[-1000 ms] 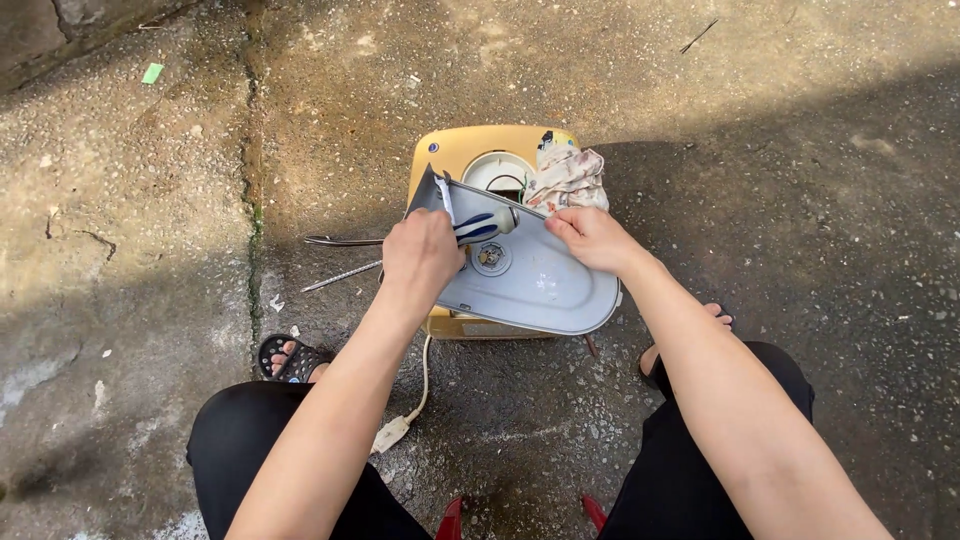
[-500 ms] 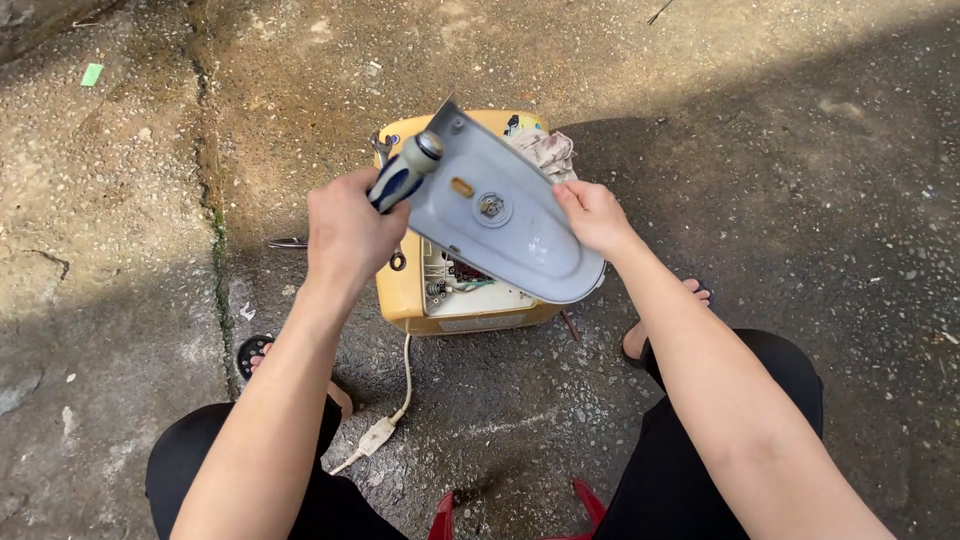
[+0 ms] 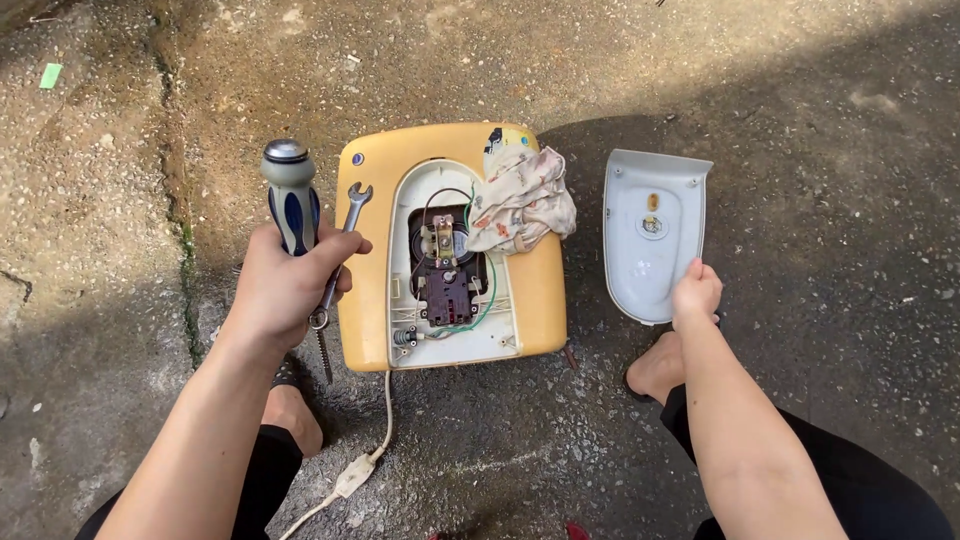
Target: Disassembling the casing and internal components of a small appliance using a screwdriver and wrench.
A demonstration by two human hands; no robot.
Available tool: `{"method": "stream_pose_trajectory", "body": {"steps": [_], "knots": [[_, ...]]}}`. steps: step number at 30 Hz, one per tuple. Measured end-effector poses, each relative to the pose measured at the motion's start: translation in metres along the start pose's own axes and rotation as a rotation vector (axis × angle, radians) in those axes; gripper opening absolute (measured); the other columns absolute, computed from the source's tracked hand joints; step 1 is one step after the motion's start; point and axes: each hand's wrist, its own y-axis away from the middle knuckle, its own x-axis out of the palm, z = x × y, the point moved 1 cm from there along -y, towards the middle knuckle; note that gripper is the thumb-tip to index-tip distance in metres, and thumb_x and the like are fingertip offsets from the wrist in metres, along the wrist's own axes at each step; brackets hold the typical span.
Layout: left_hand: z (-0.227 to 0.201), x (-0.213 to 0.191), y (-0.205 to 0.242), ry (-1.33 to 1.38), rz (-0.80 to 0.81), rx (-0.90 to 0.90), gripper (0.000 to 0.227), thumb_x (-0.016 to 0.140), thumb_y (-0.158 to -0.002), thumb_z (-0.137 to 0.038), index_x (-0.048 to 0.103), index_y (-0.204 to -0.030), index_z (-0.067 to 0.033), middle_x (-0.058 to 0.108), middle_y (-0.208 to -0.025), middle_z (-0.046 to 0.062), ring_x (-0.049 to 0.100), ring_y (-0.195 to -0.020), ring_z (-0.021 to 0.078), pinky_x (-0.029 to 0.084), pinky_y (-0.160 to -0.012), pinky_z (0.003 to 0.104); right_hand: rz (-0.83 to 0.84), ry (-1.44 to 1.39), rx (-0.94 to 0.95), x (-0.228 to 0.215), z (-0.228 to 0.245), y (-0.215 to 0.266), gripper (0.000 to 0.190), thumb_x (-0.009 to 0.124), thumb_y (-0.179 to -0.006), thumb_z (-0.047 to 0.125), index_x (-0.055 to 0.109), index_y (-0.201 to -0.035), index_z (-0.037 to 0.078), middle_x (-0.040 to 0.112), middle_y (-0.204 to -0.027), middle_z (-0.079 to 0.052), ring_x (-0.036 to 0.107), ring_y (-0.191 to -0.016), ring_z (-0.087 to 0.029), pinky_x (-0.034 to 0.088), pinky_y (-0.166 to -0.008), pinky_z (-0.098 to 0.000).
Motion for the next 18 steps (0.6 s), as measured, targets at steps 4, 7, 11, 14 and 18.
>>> {"method": "stream_pose_trajectory", "body": {"steps": [4,7,11,14,18], "knots": [[-0.005,0.014,-0.002,0.05,-0.009,-0.025,0.017,0.073,-0.084,-0.008,0.064,-0.077,0.0044,0.068,-0.068,0.02,0.054,-0.047,0.0159,0.048,-0.041,0.031,0.04,0.005,0.127,0.035,-0.02,-0.04,0.041,0.037,-0.108,0.061,0.064,-0.126,0.036,0.062,-0.135,0.008,0.05,-0.138,-0.028,0.003,-0.118,-0.0638],[-0.001,0.017,-0.006,0.105,0.021,-0.053,0.02,0.075,-0.085,-0.007,0.059,-0.074,0.0005,0.069,-0.074,0.02,0.048,-0.044,0.0157,0.043,-0.038,0.03,0.166,-0.366,0.217,0.027,0.019,-0.001,0.036,0.045,-0.111,0.037,0.058,-0.14,0.019,0.053,-0.146,-0.012,0.05,-0.134,-0.042,0.044,-0.103,-0.0705],[-0.007,0.016,-0.004,0.119,0.022,-0.066,0.024,0.075,-0.086,-0.006,0.057,-0.071,-0.0014,0.071,-0.077,0.021,0.046,-0.043,0.0155,0.041,-0.037,0.03,0.301,-0.604,0.383,0.036,0.02,-0.009,0.042,0.036,-0.113,0.03,0.035,-0.154,0.018,0.031,-0.162,-0.018,0.042,-0.14,-0.049,0.043,-0.096,-0.0803],[-0.004,0.015,-0.005,0.129,0.024,-0.076,0.025,0.075,-0.086,-0.006,0.056,-0.07,-0.0014,0.071,-0.078,0.021,0.046,-0.044,0.0148,0.04,-0.038,0.029,0.329,-0.611,0.433,0.047,0.01,-0.02,0.045,0.036,-0.113,0.029,0.029,-0.157,0.019,0.026,-0.165,-0.018,0.041,-0.14,-0.05,0.041,-0.095,-0.0819],[0.005,0.013,-0.008,0.153,0.018,-0.093,0.025,0.077,-0.084,-0.007,0.056,-0.07,-0.0018,0.07,-0.076,0.02,0.047,-0.044,0.0144,0.041,-0.039,0.03,0.305,-0.612,0.529,0.061,-0.004,-0.035,0.045,0.041,-0.112,0.031,0.033,-0.155,0.025,0.027,-0.164,-0.015,0.046,-0.137,-0.049,0.042,-0.094,-0.0828]]}}
